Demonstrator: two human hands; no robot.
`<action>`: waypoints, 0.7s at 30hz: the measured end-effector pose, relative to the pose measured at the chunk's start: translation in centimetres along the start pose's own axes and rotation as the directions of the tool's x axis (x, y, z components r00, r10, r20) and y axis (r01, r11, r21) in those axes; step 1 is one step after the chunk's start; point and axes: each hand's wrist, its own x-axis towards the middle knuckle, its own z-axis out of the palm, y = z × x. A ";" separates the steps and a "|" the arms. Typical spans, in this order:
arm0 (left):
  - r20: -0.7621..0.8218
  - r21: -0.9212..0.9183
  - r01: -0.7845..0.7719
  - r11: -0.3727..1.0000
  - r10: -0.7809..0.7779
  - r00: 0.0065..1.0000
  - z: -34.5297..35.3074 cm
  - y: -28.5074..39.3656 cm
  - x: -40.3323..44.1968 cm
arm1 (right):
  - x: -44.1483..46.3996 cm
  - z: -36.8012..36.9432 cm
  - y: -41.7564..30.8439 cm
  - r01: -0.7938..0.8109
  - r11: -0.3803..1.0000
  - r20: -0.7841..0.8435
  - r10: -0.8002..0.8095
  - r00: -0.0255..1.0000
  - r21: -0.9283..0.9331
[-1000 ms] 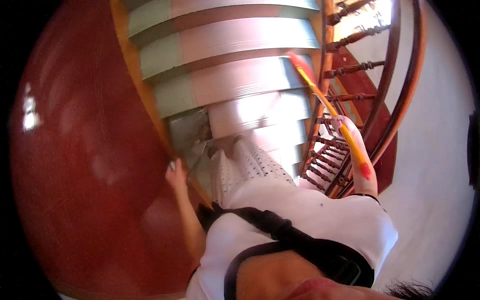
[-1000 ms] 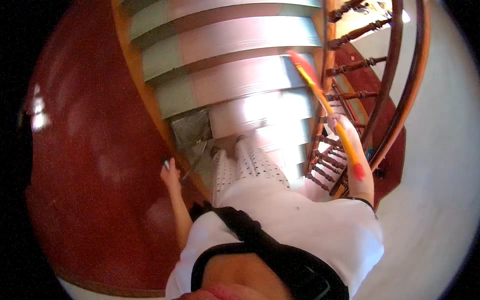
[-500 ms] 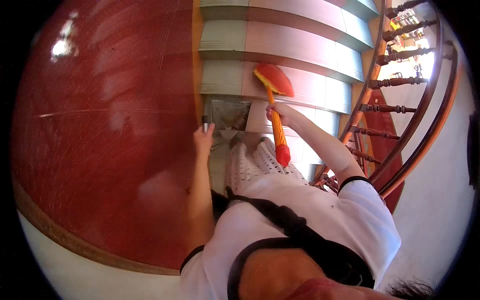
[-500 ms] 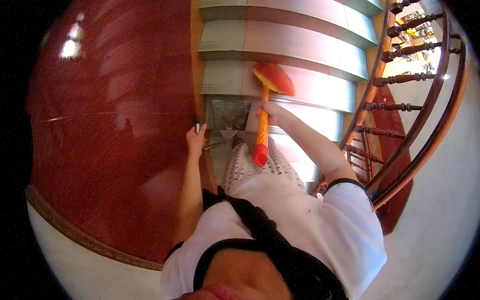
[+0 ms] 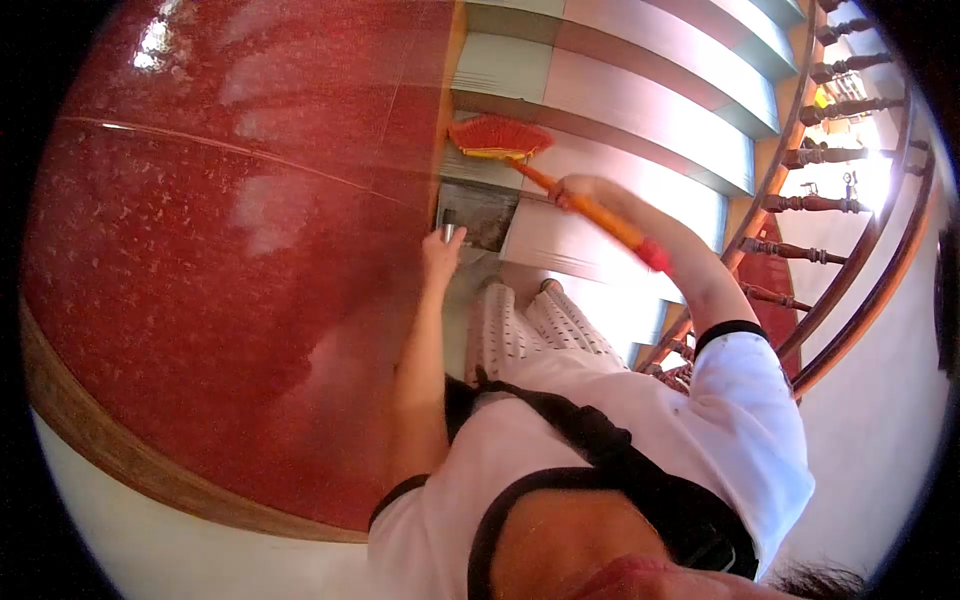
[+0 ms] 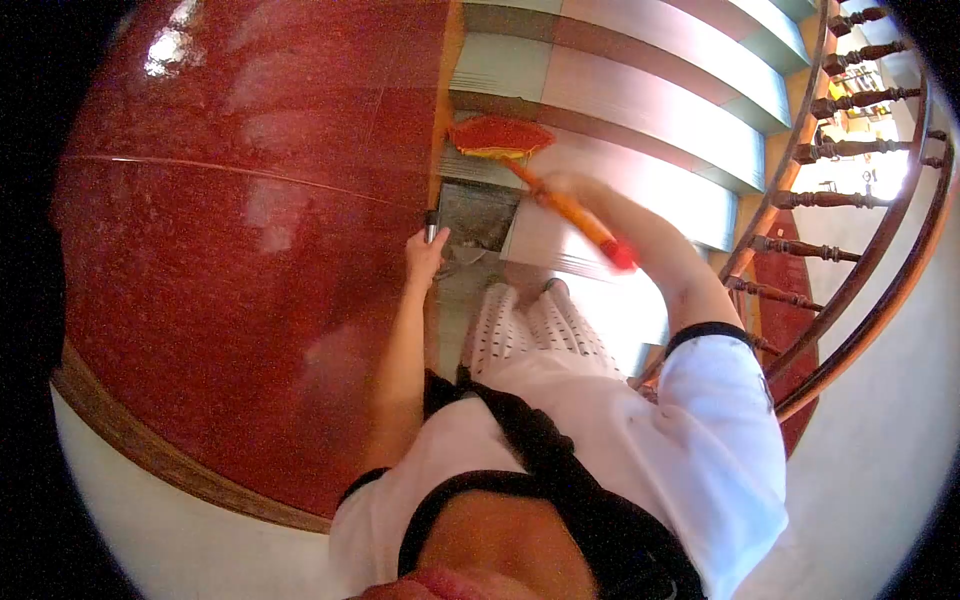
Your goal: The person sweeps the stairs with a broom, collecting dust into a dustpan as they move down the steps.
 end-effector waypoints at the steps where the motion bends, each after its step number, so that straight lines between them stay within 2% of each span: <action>1: 0.002 0.008 0.003 1.000 -0.003 1.000 0.1 0.5 -0.2 | 0.3 1.7 1.6 0.012 0.980 -0.097 -0.032 0.995 -0.200; 3: 0.026 -0.002 0.089 0.996 -0.089 0.996 -0.1 1.1 -0.2 | -2.8 4.2 4.6 -0.075 0.884 -0.097 0.033 0.995 -0.461; 4: 0.015 0.080 0.032 0.996 -0.033 0.999 -0.2 1.1 -0.3 | -3.1 2.0 7.1 -0.056 0.907 0.108 0.110 0.988 -0.418; 5: 0.023 0.079 0.028 0.997 -0.030 0.999 -0.3 0.5 0.0 | -3.8 -0.3 9.9 -0.052 0.928 0.310 0.175 0.935 -0.369; 6: 0.019 0.029 0.023 0.999 -0.024 1.000 -0.3 -0.7 0.3 | -7.5 0.5 10.0 -0.131 0.828 0.184 0.271 0.945 -0.545; 7: 0.012 -0.020 0.016 1.000 -0.016 1.000 -0.4 -1.4 0.5 | -12.1 2.8 9.3 -0.251 0.810 -0.051 0.265 0.963 -0.530; 9: 0.026 -0.034 0.028 0.999 -0.027 0.999 -0.8 -1.3 0.3 | -19.4 5.2 7.3 -0.317 0.888 -0.084 0.307 0.948 -0.332; 11: 0.046 -0.036 0.041 0.999 -0.039 0.998 -0.7 -1.1 -0.4 | -19.9 2.4 8.8 -0.281 0.944 -0.174 0.252 0.952 -0.173; 12: 0.029 -0.034 0.025 0.999 -0.024 0.999 -0.6 -0.7 -0.7 | -19.2 1.6 7.7 -0.256 0.942 -0.202 0.213 0.956 -0.218; 13: 0.015 -0.030 0.009 1.000 -0.009 1.000 -0.4 -0.4 -0.8 | -17.4 0.3 7.9 -0.162 0.956 -0.301 0.084 0.950 -0.246; 14: 0.028 -0.020 0.004 1.000 -0.003 1.000 -0.2 -0.6 -0.6 | -14.8 -1.7 8.0 -0.108 0.946 -0.225 0.039 0.974 -0.304; 15: 0.028 -0.033 0.020 0.999 -0.019 0.999 0.0 -1.0 -0.3 | -12.1 -2.3 8.3 -0.097 0.962 -0.274 0.024 0.961 -0.256; 17: 0.045 -0.030 0.032 0.999 -0.030 0.999 0.1 -1.2 -0.4 | -7.5 -2.6 13.1 0.092 0.853 -0.033 -0.126 0.991 -0.514; 18: 0.049 -0.033 0.060 0.998 -0.058 0.997 0.0 -1.1 -0.5 | -9.0 2.4 13.0 -0.095 0.884 -0.147 0.030 0.989 -0.458; 19: 0.052 -0.036 0.093 0.995 -0.091 0.995 0.0 -0.9 -0.8 | -8.7 1.9 15.7 -0.133 0.835 -0.100 0.094 0.991 -0.534; 21: 0.058 0.012 0.130 0.991 -0.130 0.990 -0.1 0.2 -1.9 | -16.1 4.6 13.6 -0.175 0.968 -0.075 0.164 0.984 -0.182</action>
